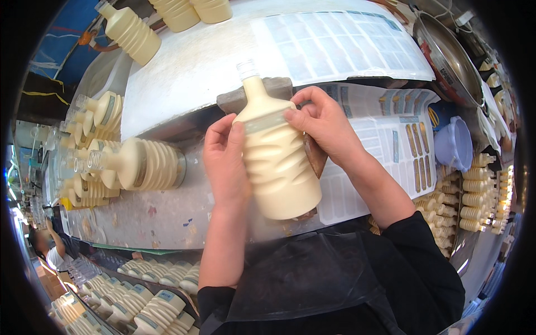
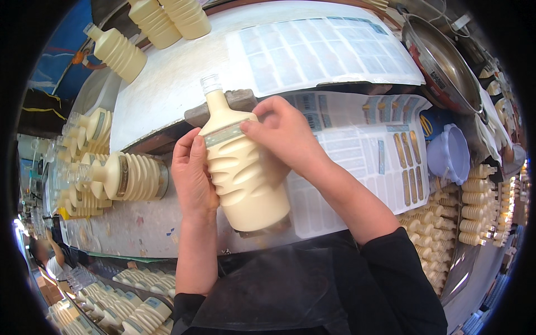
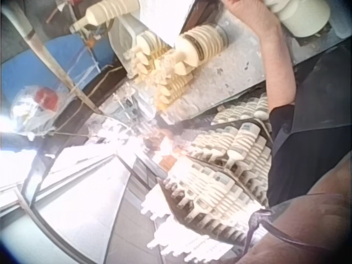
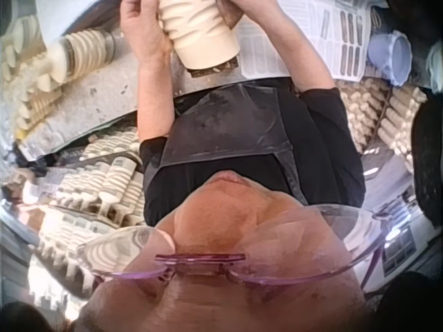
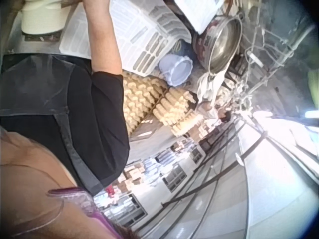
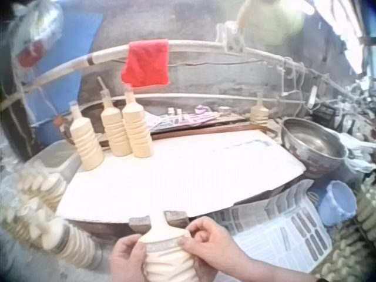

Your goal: The person repeatedly picks up cream-colored plastic bottles, applies rectangular labels to their sides, smooths them down, and places the bottles back on the table. The process is repeated for multiple bottles in a continuous loop.

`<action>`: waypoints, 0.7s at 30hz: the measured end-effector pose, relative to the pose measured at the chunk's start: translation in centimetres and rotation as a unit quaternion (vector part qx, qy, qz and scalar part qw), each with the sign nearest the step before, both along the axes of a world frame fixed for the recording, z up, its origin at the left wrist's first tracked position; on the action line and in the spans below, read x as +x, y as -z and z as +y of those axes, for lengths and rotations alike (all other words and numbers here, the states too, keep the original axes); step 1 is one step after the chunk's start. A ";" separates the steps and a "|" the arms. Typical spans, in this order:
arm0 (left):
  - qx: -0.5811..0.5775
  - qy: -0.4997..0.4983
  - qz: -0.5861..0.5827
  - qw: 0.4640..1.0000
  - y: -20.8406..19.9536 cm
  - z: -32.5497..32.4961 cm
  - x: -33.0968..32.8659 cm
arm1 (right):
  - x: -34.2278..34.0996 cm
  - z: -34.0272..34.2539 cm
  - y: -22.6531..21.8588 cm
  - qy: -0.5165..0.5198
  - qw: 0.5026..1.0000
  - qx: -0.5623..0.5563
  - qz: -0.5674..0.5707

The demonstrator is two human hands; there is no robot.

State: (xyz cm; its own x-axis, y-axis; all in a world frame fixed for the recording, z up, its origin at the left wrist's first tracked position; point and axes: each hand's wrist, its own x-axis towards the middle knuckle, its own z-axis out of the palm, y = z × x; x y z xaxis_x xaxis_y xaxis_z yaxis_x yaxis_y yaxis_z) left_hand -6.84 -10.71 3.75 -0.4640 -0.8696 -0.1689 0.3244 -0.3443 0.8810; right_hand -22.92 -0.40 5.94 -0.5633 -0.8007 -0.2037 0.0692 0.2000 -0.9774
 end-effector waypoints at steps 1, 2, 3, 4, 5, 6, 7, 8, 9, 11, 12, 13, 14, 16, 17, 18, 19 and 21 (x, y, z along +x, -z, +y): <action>-0.006 0.001 -0.002 1.000 0.1 0.0 0.0 | 0.0 0.0 0.0 0.004 1.000 -0.002 -0.002; -0.004 0.001 -0.003 1.000 0.1 0.1 0.0 | 0.1 -0.1 0.1 0.005 1.000 -0.006 -0.006; -0.003 -0.001 -0.003 1.000 0.0 0.1 -0.1 | 0.0 0.0 0.2 0.006 1.000 -0.010 -0.010; -0.001 -0.002 -0.003 1.000 0.0 0.1 -0.1 | 0.0 0.0 0.2 0.007 1.000 -0.014 -0.013; 0.007 0.005 0.004 1.000 0.1 0.1 0.1 | 0.1 0.0 0.1 0.005 1.000 -0.020 -0.013; 0.016 0.010 0.011 1.000 0.2 0.0 0.3 | 0.1 0.0 -0.1 0.001 1.000 -0.027 -0.011; 0.024 0.016 0.019 0.999 0.1 0.0 0.5 | 0.2 0.0 -0.3 -0.003 0.999 -0.033 -0.010; 0.035 0.025 0.027 0.999 -0.3 0.3 0.7 | 0.0 0.3 -0.5 -0.011 0.999 -0.038 -0.026; 0.045 0.034 0.035 0.998 -1.3 0.9 0.8 | -0.4 0.7 -0.6 -0.020 0.998 -0.043 -0.042; 0.011 0.058 0.020 0.998 -1.3 1.6 0.9 | -0.6 1.2 -0.7 -0.020 0.998 -0.041 -0.041; -0.032 0.074 -0.001 0.997 -0.6 1.9 0.9 | -0.6 1.5 -0.7 -0.031 0.997 -0.037 -0.053; -0.074 0.089 -0.023 0.993 -0.3 2.0 0.9 | -0.7 1.8 -0.5 -0.042 0.997 -0.033 -0.064; -0.071 0.088 -0.030 0.993 -0.3 2.1 0.9 | -0.5 2.0 -0.4 -0.053 0.995 -0.029 -0.076; -0.062 0.088 -0.043 0.993 -1.0 2.1 0.9 | 0.0 1.7 -0.3 -0.047 0.991 -0.033 -0.117; -0.076 0.080 -0.060 0.992 -1.2 2.2 0.9 | -0.2 1.7 0.0 -0.053 0.989 -0.035 -0.133; -0.089 0.073 -0.077 0.990 -1.2 2.3 0.8 | -0.2 1.7 0.3 -0.058 0.986 -0.036 -0.150; -0.101 0.066 -0.095 0.988 -1.2 2.4 0.8 | 0.0 1.5 0.3 -0.046 0.987 -0.034 -0.153; -0.118 0.057 -0.127 0.983 -0.8 2.4 0.9 | 0.7 1.0 0.3 -0.022 0.987 -0.030 -0.159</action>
State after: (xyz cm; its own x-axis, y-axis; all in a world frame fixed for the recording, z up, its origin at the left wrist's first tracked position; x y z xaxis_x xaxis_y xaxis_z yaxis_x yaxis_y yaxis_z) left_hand -5.96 -8.27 4.60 -0.5304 -0.8428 -0.0913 0.0545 -0.1414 0.9884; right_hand -22.21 0.60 5.67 -0.4423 -0.8393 -0.3160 0.3662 0.1525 -0.9179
